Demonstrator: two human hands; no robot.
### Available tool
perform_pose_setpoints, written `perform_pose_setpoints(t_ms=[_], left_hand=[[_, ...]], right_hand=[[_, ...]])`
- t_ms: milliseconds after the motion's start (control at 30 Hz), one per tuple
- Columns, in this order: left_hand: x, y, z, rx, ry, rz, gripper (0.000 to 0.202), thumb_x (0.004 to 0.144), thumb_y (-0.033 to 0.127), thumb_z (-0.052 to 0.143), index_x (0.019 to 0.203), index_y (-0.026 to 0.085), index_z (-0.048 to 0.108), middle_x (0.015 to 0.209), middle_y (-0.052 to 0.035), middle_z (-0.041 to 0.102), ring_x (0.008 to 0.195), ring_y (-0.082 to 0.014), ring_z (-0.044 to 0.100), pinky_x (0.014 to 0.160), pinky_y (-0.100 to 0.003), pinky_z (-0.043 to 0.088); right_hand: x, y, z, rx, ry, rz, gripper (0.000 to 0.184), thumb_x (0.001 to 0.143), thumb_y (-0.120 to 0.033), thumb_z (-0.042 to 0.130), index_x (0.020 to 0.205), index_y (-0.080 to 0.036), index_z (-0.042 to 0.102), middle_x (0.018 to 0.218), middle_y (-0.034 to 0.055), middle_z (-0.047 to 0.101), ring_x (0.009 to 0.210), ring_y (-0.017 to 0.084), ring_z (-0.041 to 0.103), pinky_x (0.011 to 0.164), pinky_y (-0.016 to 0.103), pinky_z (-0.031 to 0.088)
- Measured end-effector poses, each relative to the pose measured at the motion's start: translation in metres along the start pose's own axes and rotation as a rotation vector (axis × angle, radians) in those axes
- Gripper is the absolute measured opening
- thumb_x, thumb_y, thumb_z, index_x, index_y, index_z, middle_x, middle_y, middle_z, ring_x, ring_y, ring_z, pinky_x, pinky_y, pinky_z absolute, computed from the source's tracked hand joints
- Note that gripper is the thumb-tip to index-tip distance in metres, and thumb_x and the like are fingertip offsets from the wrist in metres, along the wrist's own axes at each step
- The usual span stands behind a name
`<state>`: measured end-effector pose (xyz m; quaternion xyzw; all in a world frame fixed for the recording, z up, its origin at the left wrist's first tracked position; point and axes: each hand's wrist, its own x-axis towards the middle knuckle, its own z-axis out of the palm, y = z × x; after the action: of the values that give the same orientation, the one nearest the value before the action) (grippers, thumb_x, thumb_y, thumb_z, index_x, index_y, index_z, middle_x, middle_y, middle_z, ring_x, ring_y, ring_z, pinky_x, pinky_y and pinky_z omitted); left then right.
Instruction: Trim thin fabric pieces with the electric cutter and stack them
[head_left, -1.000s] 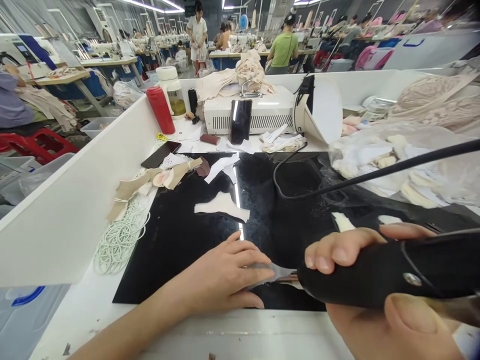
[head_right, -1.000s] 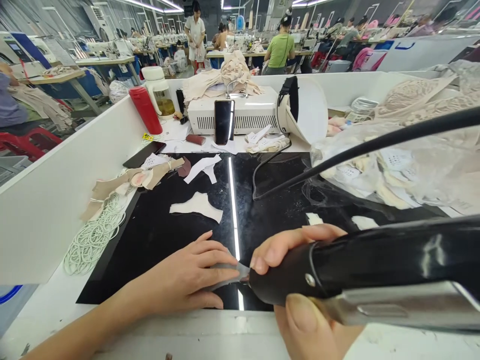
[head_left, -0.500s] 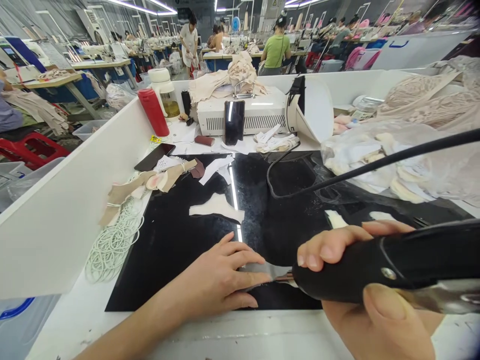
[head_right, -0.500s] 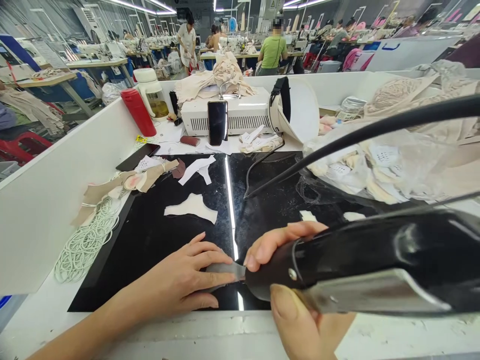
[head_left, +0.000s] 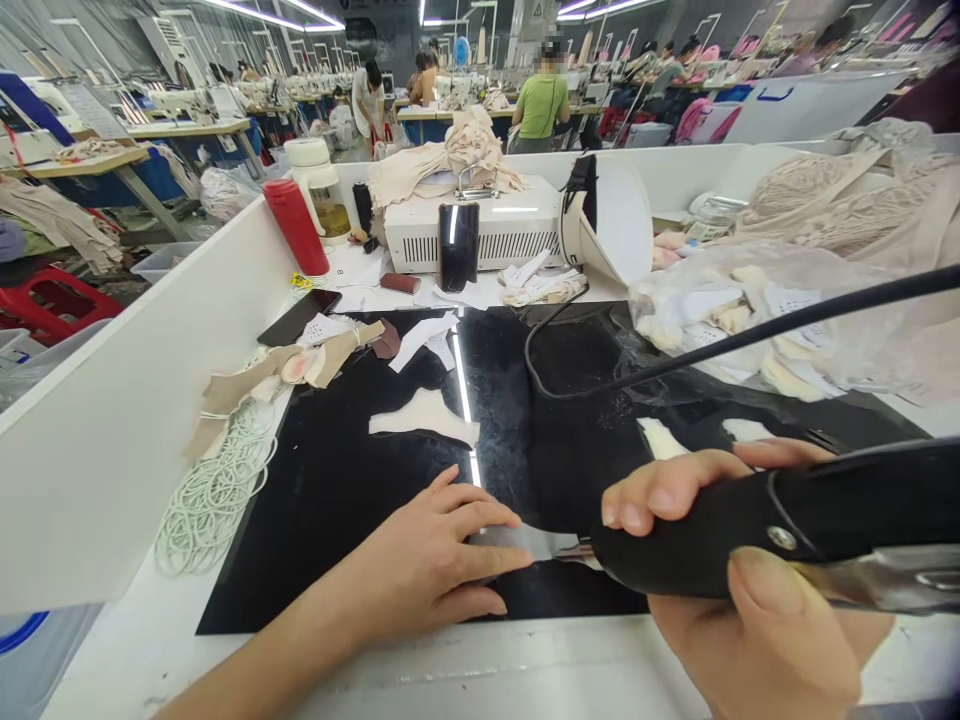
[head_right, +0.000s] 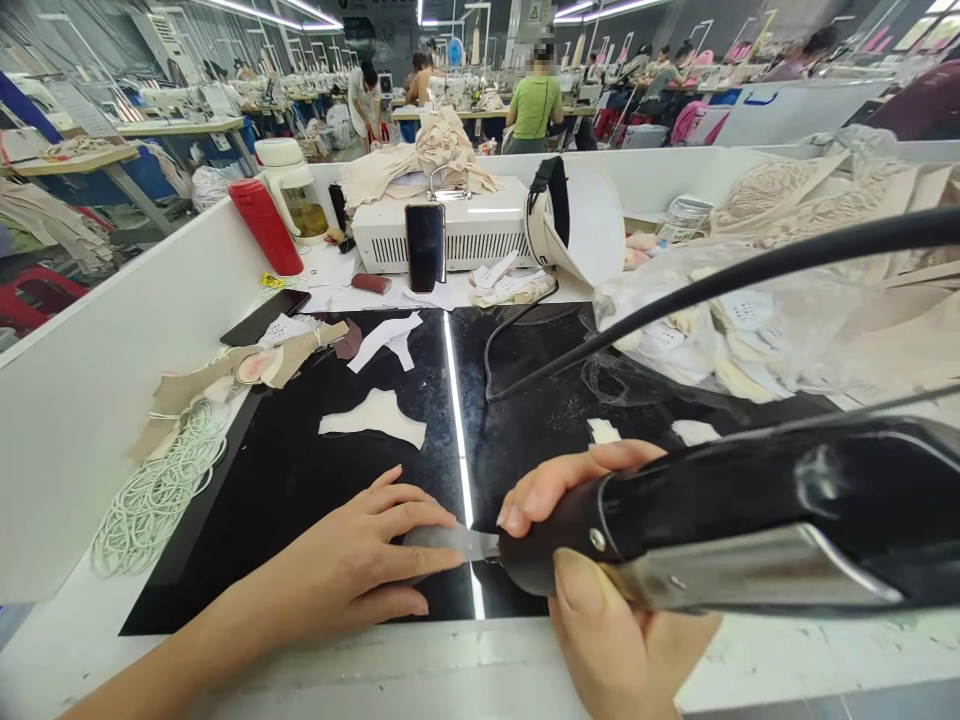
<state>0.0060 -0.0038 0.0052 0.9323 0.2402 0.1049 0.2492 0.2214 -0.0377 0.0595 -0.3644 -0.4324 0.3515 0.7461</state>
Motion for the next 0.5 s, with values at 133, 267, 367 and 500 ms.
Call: perform_pose_setpoints(t_ms=[133, 267, 367, 500], left_hand=[[0.000, 0.000, 0.000, -0.002, 0.008, 0.008, 0.040, 0.098, 0.041, 0.069, 0.137, 0.034, 0.065, 0.142, -0.0023, 0.063, 0.132, -0.0256, 0.055, 0.127, -0.058, 0.022], [0.000, 0.000, 0.000, -0.005, 0.007, 0.007, 0.039, 0.099, 0.040, 0.069, 0.137, 0.034, 0.066, 0.142, -0.0021, 0.063, 0.133, -0.0252, 0.055, 0.127, -0.058, 0.021], [0.001, 0.000, -0.001, -0.008, -0.014, -0.005, 0.038, 0.099, 0.041, 0.068, 0.137, 0.034, 0.065, 0.144, -0.0018, 0.062, 0.134, -0.0257, 0.054, 0.127, -0.060, 0.021], [-0.001, -0.001, -0.002, -0.044, -0.019, -0.001, 0.039, 0.099, 0.043, 0.067, 0.137, 0.034, 0.065, 0.144, -0.0025, 0.061, 0.134, -0.0265, 0.054, 0.127, -0.062, 0.020]], right_hand=[[0.003, -0.003, -0.004, -0.014, 0.061, -0.038, 0.040, 0.070, -0.039, 0.091, 0.101, -0.027, 0.069, 0.067, -0.0026, 0.066, 0.054, 0.018, 0.059, 0.049, 0.035, 0.056], [0.005, -0.003, -0.009, -0.015, 0.113, -0.065, 0.040, 0.068, -0.036, 0.090, 0.101, -0.025, 0.069, 0.068, -0.0014, 0.067, 0.056, 0.019, 0.058, 0.050, 0.036, 0.056], [0.004, -0.001, -0.011, -0.015, 0.103, -0.065, 0.039, 0.069, -0.035, 0.089, 0.102, -0.025, 0.069, 0.068, -0.0017, 0.067, 0.055, 0.019, 0.059, 0.050, 0.036, 0.055], [0.003, 0.001, -0.010, -0.026, 0.087, -0.048, 0.035, 0.073, -0.031, 0.086, 0.103, -0.027, 0.068, 0.069, -0.0022, 0.067, 0.055, 0.019, 0.060, 0.052, 0.038, 0.055]])
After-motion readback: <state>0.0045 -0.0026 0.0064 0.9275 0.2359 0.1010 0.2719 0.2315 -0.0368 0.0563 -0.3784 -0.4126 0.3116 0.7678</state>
